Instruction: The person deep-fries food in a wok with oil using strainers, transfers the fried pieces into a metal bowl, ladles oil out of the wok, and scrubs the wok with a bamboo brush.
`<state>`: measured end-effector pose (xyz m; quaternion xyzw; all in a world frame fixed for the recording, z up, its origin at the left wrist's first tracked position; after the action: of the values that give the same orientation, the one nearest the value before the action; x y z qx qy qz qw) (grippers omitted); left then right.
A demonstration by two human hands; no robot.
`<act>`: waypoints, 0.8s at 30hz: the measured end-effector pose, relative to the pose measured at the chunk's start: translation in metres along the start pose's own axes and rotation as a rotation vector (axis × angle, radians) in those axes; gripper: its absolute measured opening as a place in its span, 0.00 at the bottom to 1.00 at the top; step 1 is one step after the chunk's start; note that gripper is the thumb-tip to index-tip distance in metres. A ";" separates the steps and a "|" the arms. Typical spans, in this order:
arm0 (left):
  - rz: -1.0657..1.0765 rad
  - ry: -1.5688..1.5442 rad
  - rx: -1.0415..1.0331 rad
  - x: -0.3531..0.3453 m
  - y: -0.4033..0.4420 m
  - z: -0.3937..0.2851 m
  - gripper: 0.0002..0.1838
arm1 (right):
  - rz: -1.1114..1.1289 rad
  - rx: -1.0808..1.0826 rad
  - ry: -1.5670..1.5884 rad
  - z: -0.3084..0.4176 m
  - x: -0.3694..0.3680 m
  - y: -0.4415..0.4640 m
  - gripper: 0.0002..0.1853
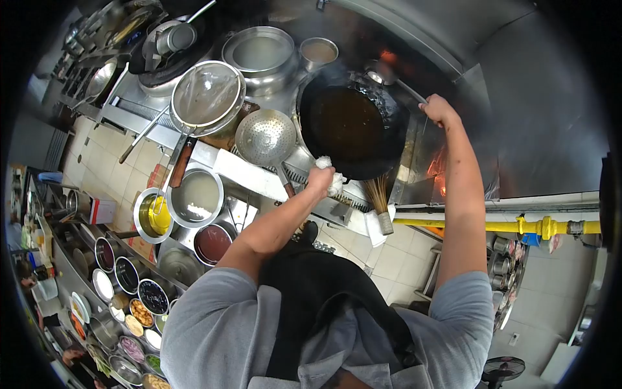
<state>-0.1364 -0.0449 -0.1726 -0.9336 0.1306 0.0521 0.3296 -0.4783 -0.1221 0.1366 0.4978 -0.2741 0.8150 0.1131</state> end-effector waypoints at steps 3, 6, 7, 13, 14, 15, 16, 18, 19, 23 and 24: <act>-0.018 0.040 0.004 0.005 -0.002 0.009 0.15 | 0.115 -0.028 -0.043 0.008 0.003 0.012 0.20; -0.054 0.023 0.032 0.012 -0.024 0.003 0.15 | 0.186 -0.037 -0.021 0.018 0.013 0.012 0.18; -0.043 -0.031 0.064 0.013 -0.034 0.001 0.15 | 0.203 -0.055 0.003 0.022 0.016 0.011 0.18; -0.021 -0.104 0.022 0.021 -0.054 0.000 0.10 | 0.222 -0.074 -0.050 0.061 0.040 -0.012 0.14; -0.004 -0.113 0.004 0.022 -0.060 -0.007 0.10 | 0.219 -0.071 -0.068 0.069 0.045 -0.017 0.14; 0.014 -0.121 -0.014 0.023 -0.067 -0.014 0.10 | 0.217 -0.069 -0.085 0.077 0.051 -0.021 0.14; -0.003 -0.093 -0.074 0.027 -0.072 -0.022 0.10 | 0.204 -0.078 -0.104 0.091 0.057 -0.036 0.15; 0.015 -0.149 -0.037 0.033 -0.087 -0.036 0.10 | 0.196 -0.058 -0.112 0.110 0.067 -0.045 0.16; 0.045 -0.198 0.008 0.035 -0.092 -0.038 0.10 | 0.187 -0.053 -0.116 0.118 0.071 -0.049 0.16; 0.045 -0.236 -0.025 0.051 -0.112 -0.069 0.10 | 0.150 0.020 -0.198 0.158 0.088 -0.063 0.21; 0.062 -0.252 -0.030 0.051 -0.119 -0.076 0.10 | 0.151 0.045 -0.214 0.168 0.090 -0.070 0.21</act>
<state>-0.0535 -0.0140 -0.0515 -0.9199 0.1163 0.1811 0.3277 -0.3637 -0.1666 0.2978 0.5625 -0.3029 0.7692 0.0104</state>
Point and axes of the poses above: each hand's wrist, its own y-axis towards the middle knuckle, its own x-axis out of the back of the hand, z = x × y, the point moved 9 cm from there along y, towards the middle knuckle, and after that the axes turned 15 degrees about y, right-handed, at the moved point
